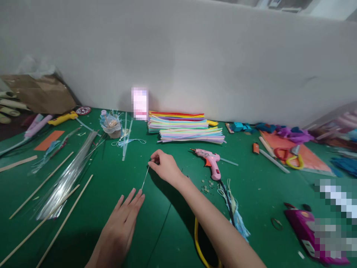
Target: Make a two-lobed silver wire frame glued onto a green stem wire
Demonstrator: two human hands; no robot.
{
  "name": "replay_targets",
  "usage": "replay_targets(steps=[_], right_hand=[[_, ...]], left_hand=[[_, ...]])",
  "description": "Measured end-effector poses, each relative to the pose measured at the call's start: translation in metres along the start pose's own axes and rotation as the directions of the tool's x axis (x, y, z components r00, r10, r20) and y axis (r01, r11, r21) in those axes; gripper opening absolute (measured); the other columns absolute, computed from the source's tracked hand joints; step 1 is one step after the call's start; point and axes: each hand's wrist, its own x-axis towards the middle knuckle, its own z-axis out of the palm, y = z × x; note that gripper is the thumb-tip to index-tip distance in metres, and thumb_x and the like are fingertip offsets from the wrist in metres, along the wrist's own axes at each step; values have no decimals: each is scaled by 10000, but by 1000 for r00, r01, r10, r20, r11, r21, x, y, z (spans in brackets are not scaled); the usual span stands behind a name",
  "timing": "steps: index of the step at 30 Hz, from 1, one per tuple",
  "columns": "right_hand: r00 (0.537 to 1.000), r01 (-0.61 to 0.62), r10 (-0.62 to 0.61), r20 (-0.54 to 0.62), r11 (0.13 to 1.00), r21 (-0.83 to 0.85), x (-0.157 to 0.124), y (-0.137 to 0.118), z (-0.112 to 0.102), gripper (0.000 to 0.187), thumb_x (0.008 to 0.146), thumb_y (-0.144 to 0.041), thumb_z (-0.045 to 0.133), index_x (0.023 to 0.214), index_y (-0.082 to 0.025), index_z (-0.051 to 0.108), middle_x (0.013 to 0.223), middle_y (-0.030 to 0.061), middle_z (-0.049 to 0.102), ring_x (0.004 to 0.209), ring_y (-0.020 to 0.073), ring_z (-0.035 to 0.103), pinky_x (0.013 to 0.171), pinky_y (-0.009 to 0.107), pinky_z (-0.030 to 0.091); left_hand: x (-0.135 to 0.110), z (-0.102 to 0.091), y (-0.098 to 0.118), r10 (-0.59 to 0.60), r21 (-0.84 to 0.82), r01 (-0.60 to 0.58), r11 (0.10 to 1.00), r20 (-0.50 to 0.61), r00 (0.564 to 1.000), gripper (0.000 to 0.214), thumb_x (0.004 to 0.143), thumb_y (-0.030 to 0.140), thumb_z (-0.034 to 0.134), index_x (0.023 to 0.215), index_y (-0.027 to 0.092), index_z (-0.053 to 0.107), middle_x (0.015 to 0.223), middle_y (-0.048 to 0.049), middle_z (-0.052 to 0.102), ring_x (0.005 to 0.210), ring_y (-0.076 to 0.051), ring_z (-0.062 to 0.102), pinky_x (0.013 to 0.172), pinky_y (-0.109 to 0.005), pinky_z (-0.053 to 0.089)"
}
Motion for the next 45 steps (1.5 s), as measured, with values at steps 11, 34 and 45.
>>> replay_targets(steps=[11,34,45], right_hand=[[992,-83,90,-87,993,80,-9,-7,5,331,954,-352,599,1239,-185,590,1254,93,617,1043,221,643,876,434,559],[988,88,-74,-136,991,102,-6,-5,17,338,951,-350,604,1244,-182,587,1262,94,614,1062,229,638,890,447,553],[987,104,-87,-132,987,124,5,-5,19,339,951,-350,603,1246,-183,586,1264,94,613,1060,228,638,889,446,553]], left_hand=[[-1,2,1,-46,-44,43,998,-66,997,564,909,-40,339,1442,95,462,1447,-164,552,1401,-279,450,1075,-485,471],[2,-3,4,-51,-41,49,998,-56,997,533,907,-54,330,1389,83,513,1431,-152,570,1381,-260,479,1077,-468,474],[1,-2,4,-65,-40,63,997,-41,997,503,931,-41,319,1374,82,523,1414,-151,587,1365,-260,499,1055,-489,495]])
